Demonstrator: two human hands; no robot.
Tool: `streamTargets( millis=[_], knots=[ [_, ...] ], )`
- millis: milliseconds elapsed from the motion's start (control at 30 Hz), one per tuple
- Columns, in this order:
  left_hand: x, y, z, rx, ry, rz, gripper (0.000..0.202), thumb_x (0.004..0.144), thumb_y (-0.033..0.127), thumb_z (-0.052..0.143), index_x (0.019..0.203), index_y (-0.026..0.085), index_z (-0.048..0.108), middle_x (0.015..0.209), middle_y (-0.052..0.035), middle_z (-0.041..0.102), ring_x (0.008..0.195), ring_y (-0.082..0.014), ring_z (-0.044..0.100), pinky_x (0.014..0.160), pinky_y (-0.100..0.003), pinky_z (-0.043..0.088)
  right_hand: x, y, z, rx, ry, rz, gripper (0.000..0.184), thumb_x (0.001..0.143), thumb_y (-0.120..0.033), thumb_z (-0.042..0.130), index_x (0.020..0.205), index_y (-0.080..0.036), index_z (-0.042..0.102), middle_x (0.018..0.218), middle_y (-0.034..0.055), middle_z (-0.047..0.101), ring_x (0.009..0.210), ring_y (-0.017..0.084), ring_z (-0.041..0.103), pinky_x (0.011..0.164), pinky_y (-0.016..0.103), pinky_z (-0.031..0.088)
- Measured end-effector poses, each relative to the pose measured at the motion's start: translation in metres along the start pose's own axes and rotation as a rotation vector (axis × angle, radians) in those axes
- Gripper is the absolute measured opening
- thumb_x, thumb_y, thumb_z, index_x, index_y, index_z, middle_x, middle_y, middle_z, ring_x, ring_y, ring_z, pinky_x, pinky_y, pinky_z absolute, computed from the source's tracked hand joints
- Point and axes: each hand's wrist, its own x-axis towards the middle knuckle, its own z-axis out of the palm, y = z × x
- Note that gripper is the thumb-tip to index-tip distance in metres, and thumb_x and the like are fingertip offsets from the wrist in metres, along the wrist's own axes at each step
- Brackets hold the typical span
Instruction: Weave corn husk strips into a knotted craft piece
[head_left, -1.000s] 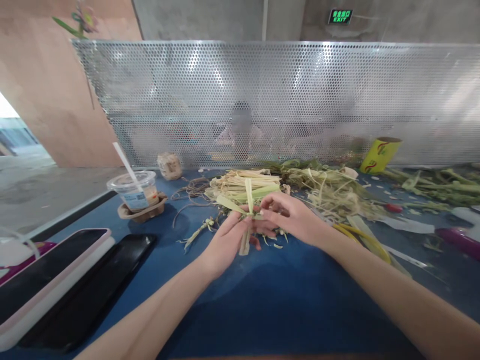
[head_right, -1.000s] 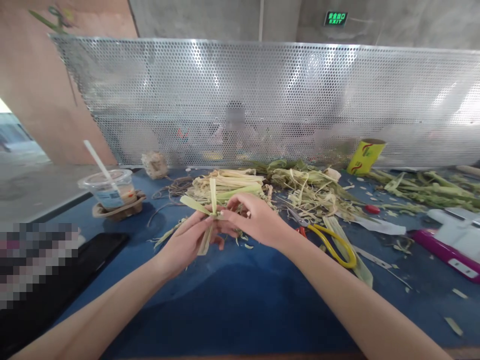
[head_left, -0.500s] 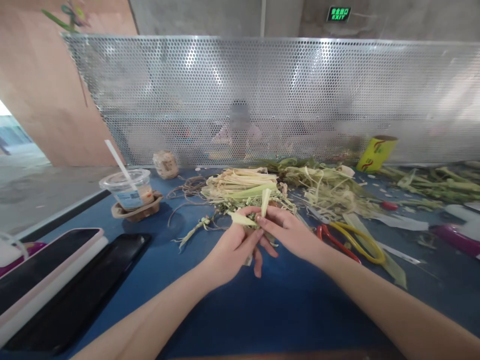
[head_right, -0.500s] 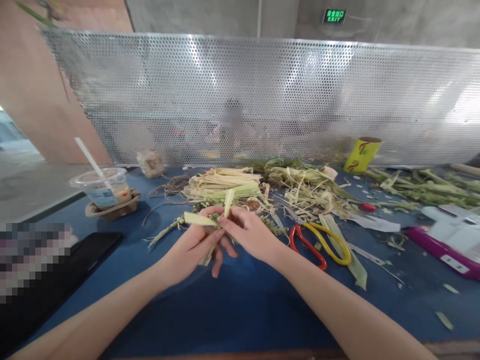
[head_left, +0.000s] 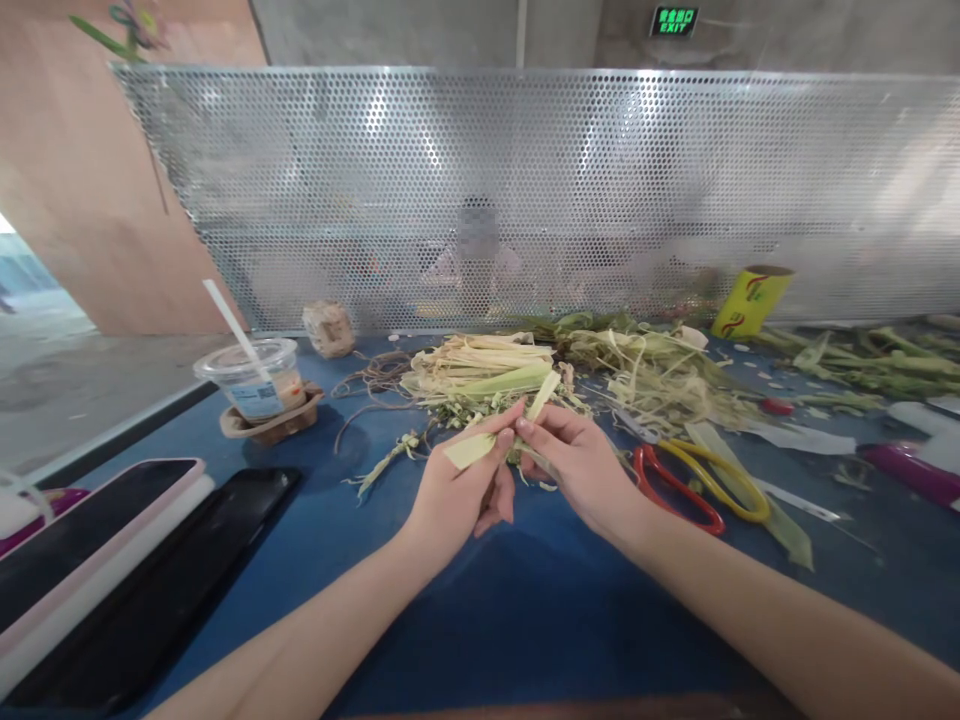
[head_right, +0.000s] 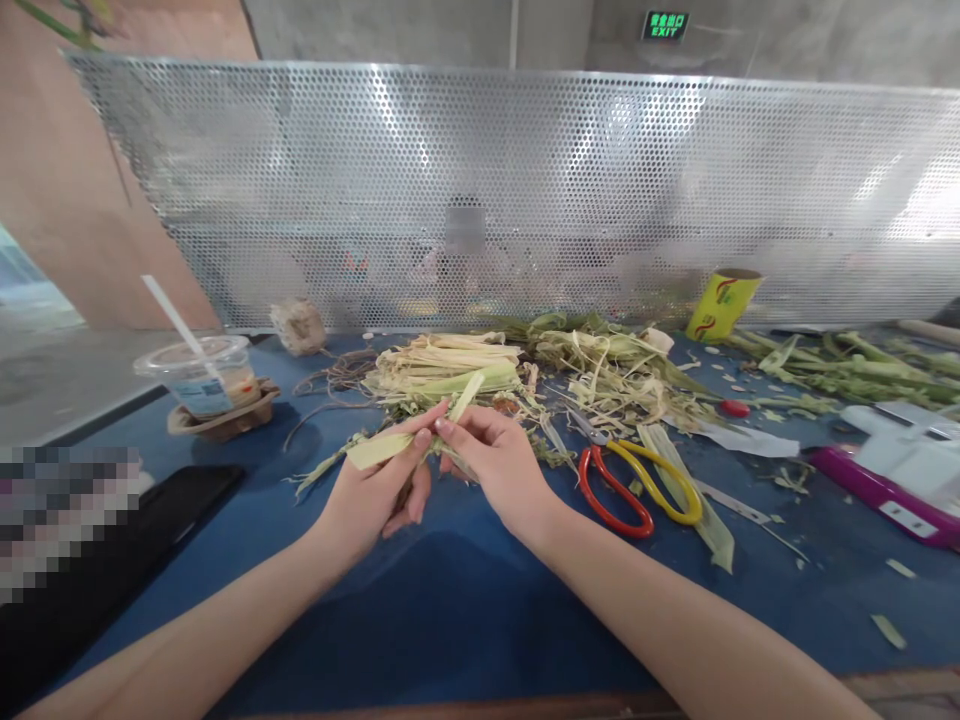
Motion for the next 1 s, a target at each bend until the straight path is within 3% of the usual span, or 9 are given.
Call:
streamTargets(
  millis=[233, 400, 567, 667, 733, 867, 1000],
  knots=[
    [-0.002, 0.001, 0.008, -0.047, 0.101, 0.035, 0.055, 0.080, 0.041, 0.048, 0.129, 0.021, 0.036, 0.030, 0.0072, 0.044, 0.023, -0.0037, 0.026, 0.025, -0.013, 0.021, -0.003, 0.002, 0.005, -0.013, 0.161, -0.084, 0.025, 0.075, -0.035, 0.057, 0.062, -0.016, 0.048, 0.044, -0.0076, 0.040, 0.039, 0.004, 0.031, 0.040, 0.019, 0.024],
    [-0.004, -0.001, 0.010, -0.090, 0.105, 0.061, 0.053, 0.080, 0.041, 0.047, 0.129, 0.023, 0.036, 0.030, 0.0076, 0.044, 0.024, -0.0038, 0.025, 0.028, -0.015, 0.023, -0.006, 0.001, 0.009, 0.038, 0.194, -0.120, 0.031, 0.077, -0.033, 0.056, 0.056, -0.016, 0.041, 0.046, -0.0072, 0.039, 0.039, 0.004, 0.032, 0.040, 0.019, 0.025],
    [-0.005, -0.002, 0.010, -0.084, 0.101, 0.075, 0.054, 0.080, 0.041, 0.047, 0.130, 0.023, 0.036, 0.030, 0.0082, 0.043, 0.024, -0.0043, 0.025, 0.027, -0.015, 0.022, -0.005, -0.002, 0.011, 0.065, 0.198, -0.120, 0.027, 0.078, -0.033, 0.054, 0.058, -0.017, 0.044, 0.046, -0.0074, 0.038, 0.039, 0.004, 0.031, 0.038, 0.019, 0.025],
    [-0.006, -0.003, 0.008, -0.074, 0.056, 0.071, 0.054, 0.082, 0.041, 0.044, 0.131, 0.023, 0.031, 0.033, 0.0074, 0.048, 0.023, -0.0053, 0.032, 0.027, -0.015, 0.025, -0.004, -0.007, 0.006, -0.060, 0.175, -0.134, 0.027, 0.076, -0.032, 0.056, 0.058, -0.016, 0.046, 0.045, -0.0071, 0.040, 0.039, 0.004, 0.033, 0.039, 0.019, 0.027],
    [-0.006, -0.003, 0.007, -0.084, 0.021, 0.072, 0.053, 0.083, 0.039, 0.042, 0.132, 0.024, 0.029, 0.042, 0.0049, 0.056, 0.027, -0.0072, 0.043, 0.031, -0.016, 0.033, -0.004, -0.012, 0.003, -0.125, 0.152, -0.135, 0.018, 0.074, -0.031, 0.058, 0.068, -0.017, 0.050, 0.045, -0.0079, 0.043, 0.039, 0.004, 0.037, 0.040, 0.018, 0.030],
    [-0.002, -0.003, 0.005, -0.080, 0.057, 0.118, 0.039, 0.081, 0.034, 0.048, 0.115, 0.016, 0.053, 0.060, -0.0012, 0.063, 0.042, -0.0085, 0.054, 0.043, -0.019, 0.042, -0.006, -0.017, 0.001, -0.170, 0.058, -0.115, 0.016, 0.076, -0.030, 0.056, 0.080, -0.019, 0.045, 0.047, -0.0091, 0.046, 0.039, 0.006, 0.044, 0.040, 0.019, 0.036],
    [0.001, -0.003, 0.004, -0.073, 0.074, 0.079, 0.030, 0.071, 0.033, 0.061, 0.092, 0.013, 0.066, 0.056, -0.0006, 0.061, 0.042, -0.0083, 0.052, 0.044, -0.019, 0.043, -0.010, -0.015, 0.001, -0.196, -0.037, -0.106, 0.016, 0.081, -0.033, 0.048, 0.088, -0.021, 0.039, 0.050, -0.0085, 0.046, 0.042, 0.009, 0.048, 0.043, 0.022, 0.041]
  ],
)
